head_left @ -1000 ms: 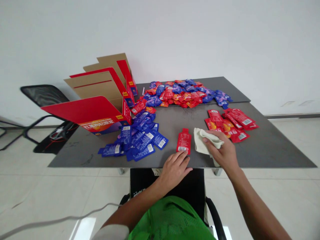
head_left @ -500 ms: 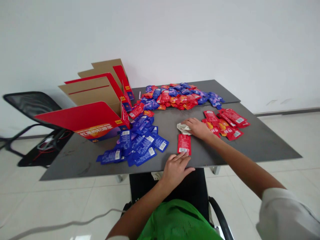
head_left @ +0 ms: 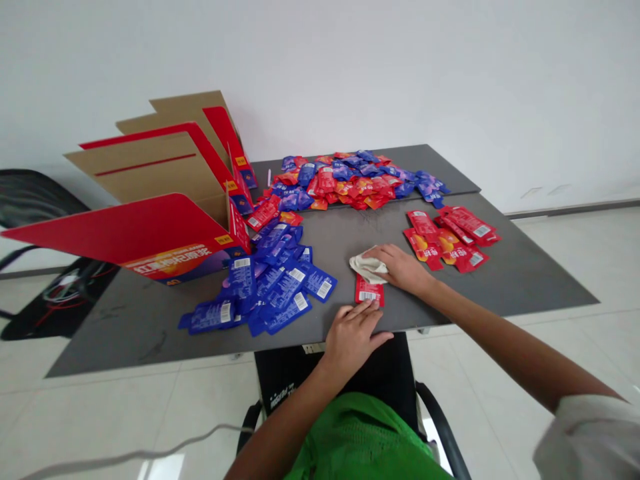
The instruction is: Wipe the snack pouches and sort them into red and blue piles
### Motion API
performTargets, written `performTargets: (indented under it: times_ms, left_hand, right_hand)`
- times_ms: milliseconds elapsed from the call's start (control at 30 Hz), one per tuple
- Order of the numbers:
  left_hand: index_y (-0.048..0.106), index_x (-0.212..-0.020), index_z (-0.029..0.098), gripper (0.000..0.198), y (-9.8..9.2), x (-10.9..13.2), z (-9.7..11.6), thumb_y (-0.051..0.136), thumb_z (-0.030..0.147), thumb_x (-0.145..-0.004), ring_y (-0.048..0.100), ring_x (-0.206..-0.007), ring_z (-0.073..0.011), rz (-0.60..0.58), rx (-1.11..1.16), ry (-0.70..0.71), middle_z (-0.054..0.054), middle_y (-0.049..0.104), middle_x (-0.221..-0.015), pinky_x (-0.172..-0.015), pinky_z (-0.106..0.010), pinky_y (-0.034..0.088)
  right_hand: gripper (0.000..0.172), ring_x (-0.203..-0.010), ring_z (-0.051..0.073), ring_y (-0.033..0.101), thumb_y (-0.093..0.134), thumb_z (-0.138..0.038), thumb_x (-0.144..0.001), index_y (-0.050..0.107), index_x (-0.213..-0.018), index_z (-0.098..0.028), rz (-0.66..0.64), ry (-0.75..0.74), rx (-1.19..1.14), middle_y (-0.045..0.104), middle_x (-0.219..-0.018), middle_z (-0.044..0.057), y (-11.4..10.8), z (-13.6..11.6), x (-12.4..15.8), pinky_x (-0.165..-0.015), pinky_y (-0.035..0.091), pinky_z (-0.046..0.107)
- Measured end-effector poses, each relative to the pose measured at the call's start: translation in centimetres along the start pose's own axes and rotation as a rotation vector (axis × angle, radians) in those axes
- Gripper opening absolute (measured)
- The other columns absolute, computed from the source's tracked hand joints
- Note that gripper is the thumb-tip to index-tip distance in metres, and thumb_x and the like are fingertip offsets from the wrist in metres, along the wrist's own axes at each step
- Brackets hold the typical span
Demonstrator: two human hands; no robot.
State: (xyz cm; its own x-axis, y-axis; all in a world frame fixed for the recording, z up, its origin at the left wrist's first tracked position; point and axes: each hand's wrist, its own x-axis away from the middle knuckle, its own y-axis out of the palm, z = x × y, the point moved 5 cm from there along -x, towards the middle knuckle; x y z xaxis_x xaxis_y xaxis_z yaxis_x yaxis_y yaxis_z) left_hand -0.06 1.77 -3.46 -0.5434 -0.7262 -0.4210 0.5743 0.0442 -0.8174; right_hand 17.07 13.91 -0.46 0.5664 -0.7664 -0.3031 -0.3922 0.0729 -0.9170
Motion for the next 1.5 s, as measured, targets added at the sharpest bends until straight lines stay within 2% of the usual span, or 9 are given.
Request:
performTargets:
  times_ms: [133, 267, 433, 600, 767, 900, 1067, 1333, 1500]
  left_hand:
    - [0.072, -0.123, 0.022, 0.039, 0.0, 0.0, -0.1, 0.075, 0.052, -0.098, 0.070, -0.129, -0.0233, 0.007, 0.010, -0.009, -0.007, 0.077, -0.134, -0.102, -0.040, 0.054]
    - [0.071, -0.124, 0.022, 0.038, -0.1, 0.0, 0.0, 0.075, 0.050, -0.098, 0.070, -0.130, -0.0245, 0.007, 0.019, -0.005, -0.008, 0.077, -0.134, -0.103, -0.040, 0.053]
    - [0.071, -0.123, 0.022, 0.040, -0.2, 0.0, -0.1, 0.078, 0.051, -0.096, 0.076, -0.110, -0.0253, -0.014, 0.029, -0.038, -0.007, 0.082, -0.114, -0.097, -0.041, 0.054]
    - [0.070, -0.125, 0.021, 0.039, 0.0, 0.1, -0.1, 0.075, 0.050, -0.099, 0.070, -0.129, -0.0249, 0.007, 0.051, -0.020, -0.009, 0.077, -0.132, -0.102, -0.040, 0.053]
    - [0.071, -0.123, 0.022, 0.041, 0.3, 0.1, -0.2, 0.074, 0.053, -0.098, 0.070, -0.130, -0.0249, -0.014, 0.039, -0.049, -0.008, 0.078, -0.132, -0.103, -0.042, 0.054]
    - [0.071, -0.122, 0.022, 0.039, -0.1, -0.1, 0.0, 0.074, 0.052, -0.098, 0.069, -0.131, -0.0249, -0.020, 0.044, -0.042, -0.008, 0.077, -0.133, -0.103, -0.041, 0.054]
    - [0.072, -0.124, 0.023, 0.039, -0.4, -0.2, 0.0, 0.078, 0.050, -0.096, 0.076, -0.112, -0.0250, -0.050, 0.042, -0.067, -0.007, 0.082, -0.116, -0.099, -0.041, 0.055]
    - [0.071, -0.122, 0.022, 0.037, -0.1, 0.1, 0.0, 0.076, 0.049, -0.098, 0.070, -0.131, -0.0239, 0.007, 0.076, -0.046, -0.006, 0.077, -0.134, -0.104, -0.041, 0.054]
    - [0.070, -0.123, 0.023, 0.038, -0.1, 0.1, 0.0, 0.076, 0.050, -0.098, 0.070, -0.131, -0.0241, 0.023, 0.085, -0.049, -0.006, 0.076, -0.135, -0.102, -0.041, 0.055]
  right_hand:
    - [0.039, -0.117, 0.033, 0.066, 0.062, -0.031, -0.100, 0.065, -0.139, -0.023, 0.071, 0.087, 0.059, 0.071, -0.129, 0.016, -2.3, 2.9, -2.8, -0.104, 0.056, 0.050]
    - [0.047, -0.127, 0.032, 0.062, 0.059, -0.033, -0.103, 0.057, -0.149, -0.026, 0.240, 0.091, 0.019, 0.066, -0.140, 0.014, -5.1, -0.2, -0.7, -0.111, 0.052, 0.049]
    - [0.041, -0.124, 0.027, 0.066, 0.061, -0.033, -0.103, 0.060, -0.145, -0.030, -0.053, -0.116, -0.110, 0.069, -0.138, 0.010, -1.9, -5.3, 3.3, -0.103, 0.057, 0.041]
    - [0.039, -0.125, 0.029, 0.065, 0.060, -0.035, -0.104, 0.062, -0.141, -0.023, -0.015, 0.001, -0.004, 0.070, -0.135, 0.013, 0.3, -0.6, 0.5, -0.107, 0.055, 0.044]
    - [0.038, -0.118, 0.034, 0.066, 0.058, -0.033, -0.103, 0.065, -0.138, -0.019, 0.086, 0.088, 0.088, 0.071, -0.131, 0.017, -2.2, 3.2, -3.7, -0.104, 0.055, 0.050]
    - [0.045, -0.126, 0.031, 0.063, 0.057, -0.036, -0.105, 0.058, -0.148, -0.024, 0.228, 0.064, 0.039, 0.067, -0.139, 0.014, -4.6, -0.3, -1.4, -0.109, 0.053, 0.047]
    - [0.044, -0.122, 0.026, 0.067, 0.060, -0.032, -0.103, 0.061, -0.147, -0.031, -0.064, -0.128, -0.105, 0.070, -0.138, 0.009, -1.6, -5.2, 2.9, -0.101, 0.058, 0.041]
    - [0.039, -0.121, 0.032, 0.066, 0.061, -0.027, -0.100, 0.065, -0.139, -0.022, -0.007, 0.059, 0.086, 0.071, -0.132, 0.015, -0.6, 3.0, -3.3, -0.105, 0.057, 0.047]
    - [0.048, -0.125, 0.032, 0.064, 0.059, -0.032, -0.102, 0.058, -0.149, -0.025, 0.198, 0.080, 0.074, 0.067, -0.139, 0.014, -4.1, 1.5, -2.9, -0.109, 0.054, 0.048]
